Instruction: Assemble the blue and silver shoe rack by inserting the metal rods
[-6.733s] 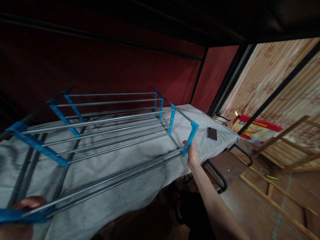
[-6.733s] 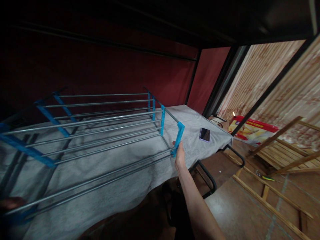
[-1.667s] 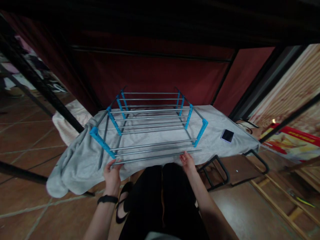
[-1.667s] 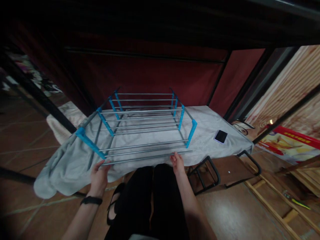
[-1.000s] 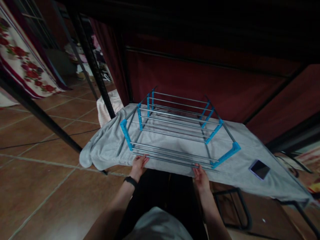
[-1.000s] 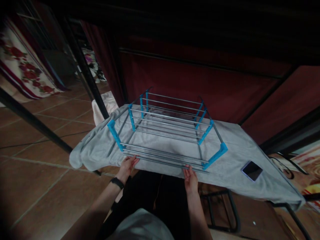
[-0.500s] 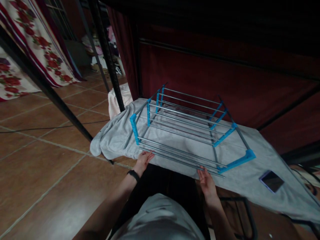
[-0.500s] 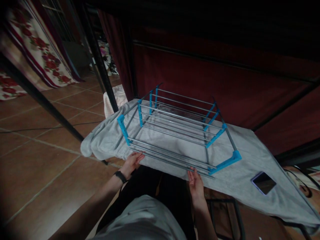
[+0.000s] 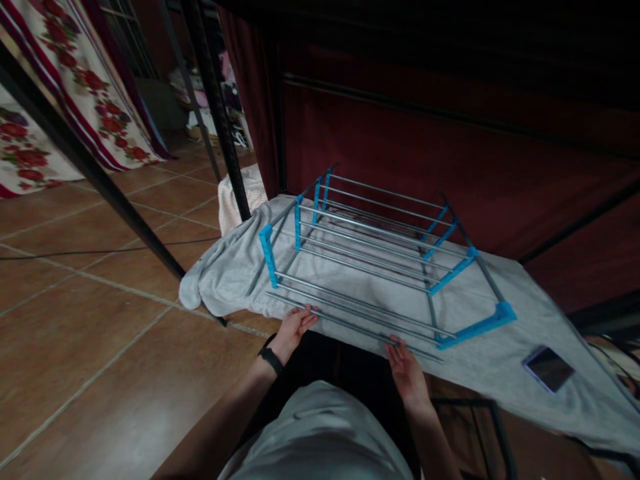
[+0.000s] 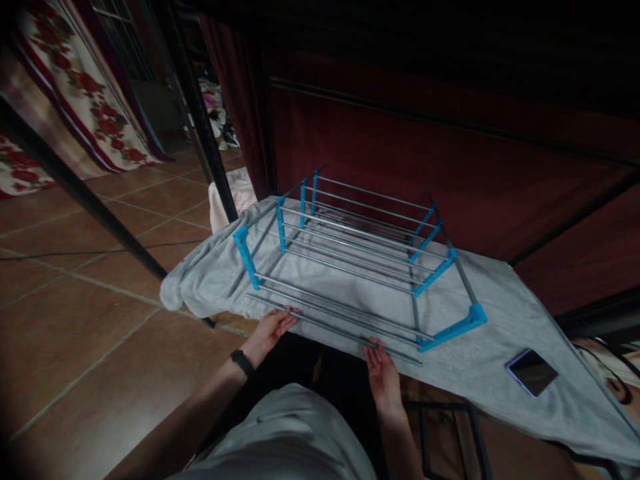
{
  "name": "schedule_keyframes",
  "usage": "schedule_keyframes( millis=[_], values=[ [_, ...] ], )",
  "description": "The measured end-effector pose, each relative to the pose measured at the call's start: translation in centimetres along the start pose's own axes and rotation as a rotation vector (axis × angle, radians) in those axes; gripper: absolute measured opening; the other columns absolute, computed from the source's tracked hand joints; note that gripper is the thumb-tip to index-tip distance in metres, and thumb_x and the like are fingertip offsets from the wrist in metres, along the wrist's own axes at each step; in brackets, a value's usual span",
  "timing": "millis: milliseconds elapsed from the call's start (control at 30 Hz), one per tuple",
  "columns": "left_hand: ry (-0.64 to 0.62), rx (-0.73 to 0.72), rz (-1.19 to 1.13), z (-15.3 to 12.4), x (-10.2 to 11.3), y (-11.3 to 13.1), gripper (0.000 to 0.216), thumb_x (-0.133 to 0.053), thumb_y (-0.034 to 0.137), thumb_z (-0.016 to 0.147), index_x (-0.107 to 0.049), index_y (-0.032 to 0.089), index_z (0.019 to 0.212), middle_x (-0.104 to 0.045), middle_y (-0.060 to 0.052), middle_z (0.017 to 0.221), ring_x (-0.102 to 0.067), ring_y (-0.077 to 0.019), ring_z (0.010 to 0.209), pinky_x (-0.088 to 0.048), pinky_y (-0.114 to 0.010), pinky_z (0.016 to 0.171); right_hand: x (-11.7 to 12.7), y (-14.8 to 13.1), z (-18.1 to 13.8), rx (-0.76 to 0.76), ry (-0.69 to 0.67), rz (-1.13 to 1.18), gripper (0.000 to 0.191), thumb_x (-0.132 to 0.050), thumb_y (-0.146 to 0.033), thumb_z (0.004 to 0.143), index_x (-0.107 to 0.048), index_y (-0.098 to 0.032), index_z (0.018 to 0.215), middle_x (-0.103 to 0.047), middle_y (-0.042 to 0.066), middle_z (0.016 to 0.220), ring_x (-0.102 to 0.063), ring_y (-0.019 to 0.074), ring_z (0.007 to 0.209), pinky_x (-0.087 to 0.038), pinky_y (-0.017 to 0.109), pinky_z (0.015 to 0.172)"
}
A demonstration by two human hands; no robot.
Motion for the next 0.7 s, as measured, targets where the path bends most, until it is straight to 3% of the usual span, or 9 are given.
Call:
schedule_keyframes(
  millis=[200, 367, 700],
  values=[
    [-0.053, -0.012, 0.018, -0.9, -1.2, -1.6, 0.011, -0.069, 0.007, 0.079, -0.060, 0.013, 0.083, -0.073, -0.008, 0.079, -0.070, -0.0147, 0.067, -0.059, -0.026, 0.068, -1.6, 1.8, -1.8, -0.032, -0.054, 0.015, 0.009, -0.071, -0.026, 0.075, -0.071, -0.026, 0.084, -0.071, 0.002, 0.109, -0.063, 0.0187, 0.112, -0.046, 0.038, 0.106],
    [-0.128, -0.055, 0.037, -2.2, -2.3, -1.5, 0.018, -0.076, 0.016, 0.075, -0.061, 0.014, 0.085, -0.073, -0.010, 0.089, -0.070, -0.0155, 0.076, -0.058, -0.027, 0.075, -1.8, 2.4, -2.5, -0.082, -0.043, -0.010, 0.006, -0.068, -0.029, 0.079, -0.071, -0.028, 0.085, -0.071, 0.000, 0.108, -0.064, 0.0173, 0.109, -0.045, 0.038, 0.108],
    [-0.263, -0.147, 0.190, -7.8, -5.9, -2.0, 0.035, -0.077, 0.038, 0.073, -0.062, 0.017, 0.096, -0.071, -0.008, 0.100, -0.067, -0.0192, 0.089, -0.053, -0.034, 0.084, -5.0, 3.8, -5.3, -0.253, -0.091, 0.050, 0.009, -0.067, -0.028, 0.083, -0.071, -0.024, 0.090, -0.072, 0.001, 0.103, -0.067, 0.0172, 0.103, -0.052, 0.033, 0.099]
  ],
)
Point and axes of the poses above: each hand's wrist, its own z-axis towards the middle knuckle, its own x-axis out of the back of the hand, y = z × x, the point moved 8 cm from there along z, towards the middle knuckle
